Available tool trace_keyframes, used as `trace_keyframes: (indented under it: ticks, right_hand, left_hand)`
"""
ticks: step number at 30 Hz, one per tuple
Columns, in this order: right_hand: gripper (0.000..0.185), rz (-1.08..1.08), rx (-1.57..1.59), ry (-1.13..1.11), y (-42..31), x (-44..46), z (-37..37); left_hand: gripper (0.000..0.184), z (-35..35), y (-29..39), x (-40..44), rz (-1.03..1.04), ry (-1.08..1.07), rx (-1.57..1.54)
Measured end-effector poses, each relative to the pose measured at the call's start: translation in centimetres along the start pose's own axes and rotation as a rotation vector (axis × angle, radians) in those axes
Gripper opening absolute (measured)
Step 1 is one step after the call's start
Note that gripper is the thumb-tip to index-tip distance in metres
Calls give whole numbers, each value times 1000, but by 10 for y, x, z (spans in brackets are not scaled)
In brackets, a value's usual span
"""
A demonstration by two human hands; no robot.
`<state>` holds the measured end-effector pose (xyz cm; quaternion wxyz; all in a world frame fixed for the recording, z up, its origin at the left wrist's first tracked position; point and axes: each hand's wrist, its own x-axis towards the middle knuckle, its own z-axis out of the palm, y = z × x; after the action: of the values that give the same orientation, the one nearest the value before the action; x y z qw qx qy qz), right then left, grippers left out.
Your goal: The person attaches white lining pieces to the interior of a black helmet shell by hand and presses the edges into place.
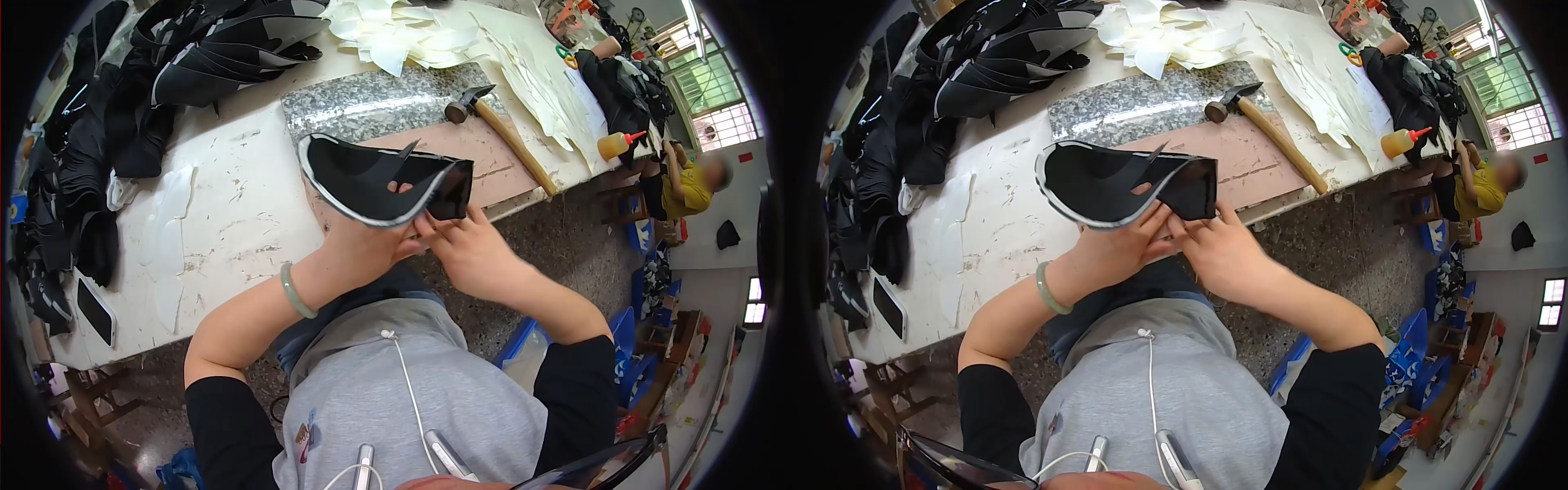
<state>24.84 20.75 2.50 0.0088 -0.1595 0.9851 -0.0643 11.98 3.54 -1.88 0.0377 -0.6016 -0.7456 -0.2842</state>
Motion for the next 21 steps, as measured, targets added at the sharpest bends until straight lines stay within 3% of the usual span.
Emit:
trace_keyframes:
  ticks: [2,3,4,5,7,8,9,10,13,15,16,19,21]
  right_hand:
    - [32,-105,532,-68,26,-10,-24]
    - [22,-53,852,-311,45,-13,-44]
    - [15,133,991,-341,63,-23,-58]
    - [14,191,1184,-101,78,-20,-60]
    - [16,458,1085,396,122,-4,-55]
    - [18,525,889,432,129,14,-59]
    - [19,399,847,435,135,33,-53]
    - [21,271,805,436,135,52,-46]
    - [20,132,1172,169,118,101,-33]
    - [17,324,1294,-407,108,107,-65]
    - [16,306,1159,-516,108,106,-63]
    - [13,533,892,-475,97,109,-61]
    - [17,446,799,-381,92,112,-54]
  left_hand:
    - [59,3,5,-5,17,53,18]
    - [61,-1,5,-3,2,-84,41]
    - [63,-7,5,1,-13,-219,66]
    - [65,-10,6,4,-29,-356,88]
    - [69,-2,4,0,18,-277,177]
    - [69,-3,4,3,37,-225,189]
    - [68,-5,5,5,53,-171,201]
    - [69,-9,6,7,-6,-326,151]
    - [67,-3,9,7,-22,-141,106]
    - [67,3,11,2,-81,-125,76]
    - [67,9,11,-2,-101,-100,52]
    - [71,-9,13,12,-57,-154,238]
    - [72,-9,12,16,-110,-219,144]
